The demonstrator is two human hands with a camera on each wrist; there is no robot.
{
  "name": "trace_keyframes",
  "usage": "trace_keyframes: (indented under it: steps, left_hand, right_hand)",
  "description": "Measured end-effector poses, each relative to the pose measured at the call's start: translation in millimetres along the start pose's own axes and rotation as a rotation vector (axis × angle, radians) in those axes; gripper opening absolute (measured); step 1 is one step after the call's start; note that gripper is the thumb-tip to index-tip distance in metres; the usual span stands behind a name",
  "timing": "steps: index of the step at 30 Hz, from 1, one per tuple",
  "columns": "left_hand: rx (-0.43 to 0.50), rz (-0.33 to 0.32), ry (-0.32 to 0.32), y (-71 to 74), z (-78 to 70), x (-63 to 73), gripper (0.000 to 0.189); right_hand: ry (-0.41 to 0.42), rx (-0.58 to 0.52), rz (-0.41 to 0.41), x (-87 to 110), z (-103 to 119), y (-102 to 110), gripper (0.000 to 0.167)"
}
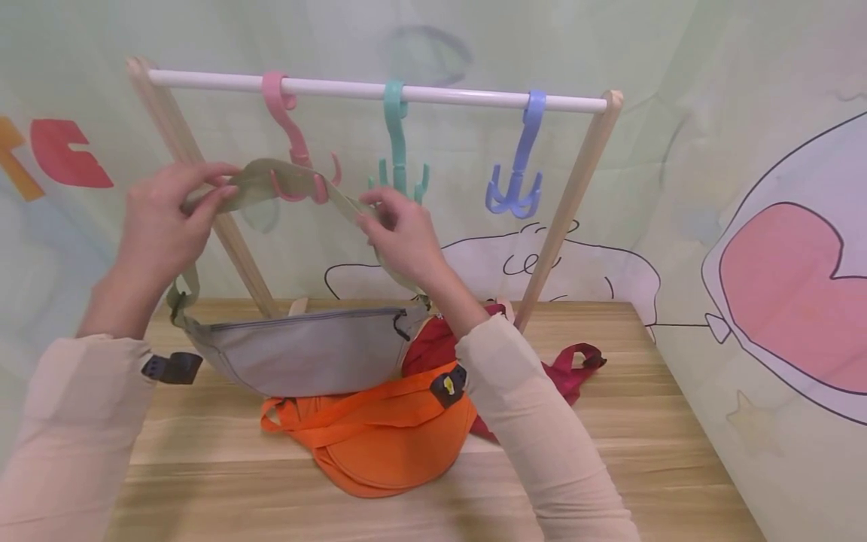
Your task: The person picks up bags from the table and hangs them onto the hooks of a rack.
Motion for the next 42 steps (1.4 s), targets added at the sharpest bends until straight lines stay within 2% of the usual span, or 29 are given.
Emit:
trace_keyframes:
  steps: [6,13,24,32,42]
  left_hand:
    - [0.01,0.024,0.022,-1.9,0.0,1.9,0.026]
    - [0.008,0.016,0.002,-4.6,1.3,3.2,0.025]
    - [0.016,0.021,0.008,-5.7,1.0,5.2,0.025]
    - [0.018,0.04,0.034,-7.2,1.1,7.4,0.027]
    - [0.022,0.046,0.01,-12.3,4.5,6.9,0.026]
  right_hand:
    - [-0.01,-0.002,0.009,0.3,-2,-1,0.023]
    - [-0.035,-0.019,0.015,0.2,-4,-2,0.024]
    - [-0.041,-0.025,0.021,-0.8,-6,-4,0.024]
    - [-0.047,-0.028,0.028,-1.6,-11,-7,0.023]
    - [-0.04,0.002,0.039,-1.2,-16,-10,0.022]
Point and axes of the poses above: each hand's wrist, its own x-axis away from the middle knuckle, its own y-axis out of the back of the hand, z = x × y, the point moved 3 cm from there along -x, towards the middle knuckle, and after that the axes turned 14 degrees about z, right-handed, at the moved point
